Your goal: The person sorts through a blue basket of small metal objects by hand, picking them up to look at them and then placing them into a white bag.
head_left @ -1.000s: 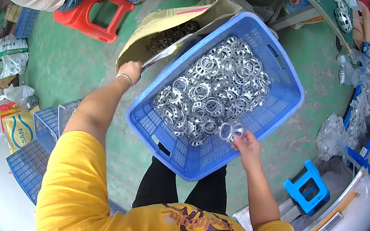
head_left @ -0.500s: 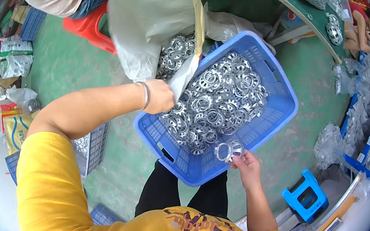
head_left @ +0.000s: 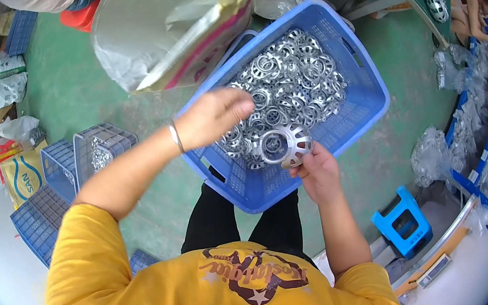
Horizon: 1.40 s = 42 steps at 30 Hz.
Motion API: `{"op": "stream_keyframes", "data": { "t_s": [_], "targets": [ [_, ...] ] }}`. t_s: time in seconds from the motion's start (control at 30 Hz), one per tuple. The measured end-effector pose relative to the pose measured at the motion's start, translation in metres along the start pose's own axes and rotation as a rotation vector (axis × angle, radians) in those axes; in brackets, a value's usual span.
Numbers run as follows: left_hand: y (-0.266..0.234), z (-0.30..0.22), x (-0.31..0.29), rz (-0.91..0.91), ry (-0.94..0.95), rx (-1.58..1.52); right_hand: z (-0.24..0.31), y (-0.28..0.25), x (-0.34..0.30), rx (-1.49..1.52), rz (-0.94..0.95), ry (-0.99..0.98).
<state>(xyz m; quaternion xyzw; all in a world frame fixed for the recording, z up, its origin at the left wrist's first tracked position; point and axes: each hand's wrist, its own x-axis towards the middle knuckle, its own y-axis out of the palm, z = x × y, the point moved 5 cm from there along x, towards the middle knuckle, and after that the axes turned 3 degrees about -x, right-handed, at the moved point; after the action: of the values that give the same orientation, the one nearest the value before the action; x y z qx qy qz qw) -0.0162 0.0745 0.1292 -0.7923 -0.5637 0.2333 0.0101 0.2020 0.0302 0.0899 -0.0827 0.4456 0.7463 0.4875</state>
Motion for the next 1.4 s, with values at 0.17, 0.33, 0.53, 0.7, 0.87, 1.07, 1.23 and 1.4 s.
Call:
{"op": "stream_keyframes", "data": {
  "t_s": [0.17, 0.33, 0.53, 0.7, 0.87, 1.07, 1.23, 1.4],
  "targets": [
    [0.066, 0.004, -0.029, 0.229, -0.379, -0.774, 0.016, 0.013, -0.009, 0.078, 0.089, 0.017],
    [0.08, -0.014, -0.04, 0.175, -0.325, -0.862, 0.02, 0.004, -0.014, -0.003, 0.047, -0.015],
    [0.091, -0.005, -0.05, 0.188, -0.437, -0.855, 0.024, 0.0, -0.023, -0.188, 0.021, -0.068],
    [0.096, -0.009, -0.05, 0.236, -0.47, -0.817, 0.03, -0.003, -0.02, -0.337, 0.003, -0.045],
    [0.103, -0.02, -0.048, 0.198, -0.46, -0.978, 0.025, -0.01, -0.016, -0.282, -0.099, 0.03],
    [0.097, -0.021, -0.053, 0.182, -0.472, -1.027, 0.027, -0.003, -0.016, -0.33, -0.067, 0.025],
    [0.095, -0.021, -0.053, 0.197, -0.465, -0.976, 0.03, -0.002, -0.019, -0.373, -0.09, -0.024],
    [0.098, -0.009, -0.057, 0.1, -0.522, -0.951, 0.042, 0.004, -0.024, -0.493, -0.11, -0.22]
  ]
}}
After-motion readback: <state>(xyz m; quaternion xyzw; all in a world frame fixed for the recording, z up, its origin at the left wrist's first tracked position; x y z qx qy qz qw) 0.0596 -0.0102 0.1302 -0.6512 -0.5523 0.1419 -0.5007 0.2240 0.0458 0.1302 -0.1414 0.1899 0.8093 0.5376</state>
